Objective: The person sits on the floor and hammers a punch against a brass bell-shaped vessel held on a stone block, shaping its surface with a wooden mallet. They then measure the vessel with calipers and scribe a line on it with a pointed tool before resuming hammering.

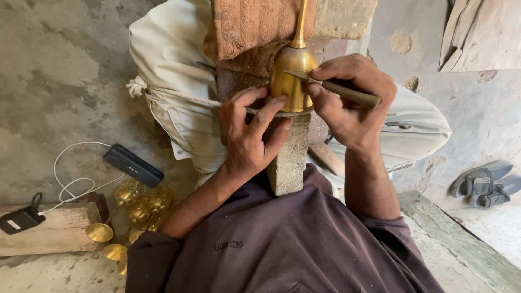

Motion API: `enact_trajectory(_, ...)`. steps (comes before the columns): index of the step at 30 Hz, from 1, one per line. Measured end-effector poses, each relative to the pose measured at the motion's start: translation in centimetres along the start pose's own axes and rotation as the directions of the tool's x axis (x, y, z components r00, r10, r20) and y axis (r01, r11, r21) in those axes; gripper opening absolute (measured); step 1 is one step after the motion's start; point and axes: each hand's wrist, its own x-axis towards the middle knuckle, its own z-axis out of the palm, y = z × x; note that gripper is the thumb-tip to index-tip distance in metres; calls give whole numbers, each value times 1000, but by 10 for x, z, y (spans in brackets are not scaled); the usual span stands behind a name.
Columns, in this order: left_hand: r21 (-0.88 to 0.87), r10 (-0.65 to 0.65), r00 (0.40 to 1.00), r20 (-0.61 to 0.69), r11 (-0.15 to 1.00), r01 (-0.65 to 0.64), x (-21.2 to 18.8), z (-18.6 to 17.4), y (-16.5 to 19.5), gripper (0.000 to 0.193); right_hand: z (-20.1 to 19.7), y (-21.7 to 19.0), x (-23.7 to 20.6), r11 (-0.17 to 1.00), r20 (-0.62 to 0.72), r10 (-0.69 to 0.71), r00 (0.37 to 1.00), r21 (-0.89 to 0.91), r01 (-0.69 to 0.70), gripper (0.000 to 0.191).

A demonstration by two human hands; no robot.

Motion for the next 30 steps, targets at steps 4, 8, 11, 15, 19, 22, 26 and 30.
enact_trajectory(4, -6, 12, 1000, 2, 1000, -12, 0, 2, -5, 39, 6, 10, 0, 966, 4, 53, 999, 253, -52, 12)
enact_trajectory(8, -5, 11, 1000, 24, 1000, -11, -2, 0, -8, 39, 7, 14, 0, 953, 15, 80, 997, 290, -81, 12)
enact_trajectory(11, -5, 14, 1000, 14, 1000, -14, -1, 1, -9, 40, 6, 11, 0, 971, 23, 86, 996, 224, -89, 13)
enact_trajectory(15, -3, 17, 1000, 23, 1000, -17, 0, 2, -10, 40, 4, 6, 3, 986, 29, 83, 996, 141, -86, 13)
enact_trajectory(19, -8, 3, 1000, 29, 1000, -3, -1, 2, -9, 39, 2, 4, 11, 996, 50, 12, 999, 86, -17, 15)
enact_trajectory(22, -14, -2, 1000, 27, 1000, 2, 0, 2, -8, 38, 0, 5, 16, 996, 74, -32, 997, 80, 27, 15)
enact_trajectory(26, -21, -2, 1000, 22, 1000, 3, 0, 3, -8, 39, -2, 9, 19, 994, 102, -64, 993, 91, 55, 14)
enact_trajectory(30, -16, -1, 1000, 19, 1000, 2, -2, 5, -9, 39, -6, 14, 18, 991, 130, -57, 990, 125, 41, 12)
